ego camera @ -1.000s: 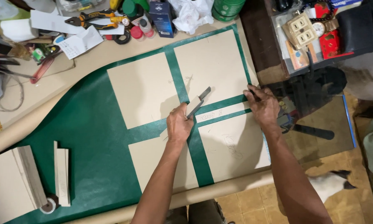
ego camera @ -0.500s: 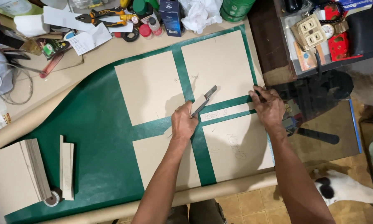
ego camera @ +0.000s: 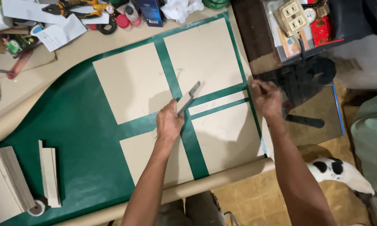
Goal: Measuring, marking, and cutting a green vinyl sheet to prepare it for assembly with cardboard pieces.
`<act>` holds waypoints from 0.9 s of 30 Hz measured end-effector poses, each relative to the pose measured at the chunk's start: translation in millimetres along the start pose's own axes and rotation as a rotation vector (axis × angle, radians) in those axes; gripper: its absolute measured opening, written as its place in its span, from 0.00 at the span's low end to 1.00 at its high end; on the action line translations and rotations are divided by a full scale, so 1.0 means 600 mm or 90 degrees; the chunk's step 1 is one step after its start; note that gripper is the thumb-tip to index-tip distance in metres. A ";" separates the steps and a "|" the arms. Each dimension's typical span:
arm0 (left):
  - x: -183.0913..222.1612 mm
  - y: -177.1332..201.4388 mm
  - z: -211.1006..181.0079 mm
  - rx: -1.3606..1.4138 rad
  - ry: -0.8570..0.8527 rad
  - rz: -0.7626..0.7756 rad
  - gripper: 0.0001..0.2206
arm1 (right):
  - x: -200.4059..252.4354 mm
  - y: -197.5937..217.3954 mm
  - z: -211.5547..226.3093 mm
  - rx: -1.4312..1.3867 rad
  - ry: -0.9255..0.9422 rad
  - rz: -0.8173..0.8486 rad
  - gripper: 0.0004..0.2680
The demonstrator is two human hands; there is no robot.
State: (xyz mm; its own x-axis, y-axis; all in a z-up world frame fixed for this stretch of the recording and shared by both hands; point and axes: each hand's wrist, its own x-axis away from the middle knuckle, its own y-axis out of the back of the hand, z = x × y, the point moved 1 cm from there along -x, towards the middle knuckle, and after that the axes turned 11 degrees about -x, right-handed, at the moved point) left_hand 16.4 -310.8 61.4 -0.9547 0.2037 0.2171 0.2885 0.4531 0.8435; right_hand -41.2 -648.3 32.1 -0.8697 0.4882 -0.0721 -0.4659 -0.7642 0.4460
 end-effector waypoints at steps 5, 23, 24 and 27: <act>0.037 -0.010 0.011 0.003 -0.017 0.047 0.08 | 0.032 0.036 0.022 0.117 0.036 0.045 0.07; 0.053 -0.099 0.069 -0.087 -0.132 -0.030 0.23 | 0.051 0.003 0.056 0.179 0.030 -0.005 0.05; 0.051 -0.100 0.068 -0.100 -0.132 -0.039 0.23 | 0.049 0.002 0.053 0.164 0.041 -0.007 0.05; 0.046 -0.090 0.057 -0.114 -0.130 -0.054 0.22 | 0.045 -0.003 0.044 0.136 0.052 -0.018 0.05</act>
State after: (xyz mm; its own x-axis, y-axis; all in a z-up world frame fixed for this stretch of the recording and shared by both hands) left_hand -23.1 -300.2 4.9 -0.9350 0.3503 0.0545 0.1739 0.3193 0.9316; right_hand -59.8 -622.8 52.7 -0.8710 0.4658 -0.1558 -0.4531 -0.6396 0.6209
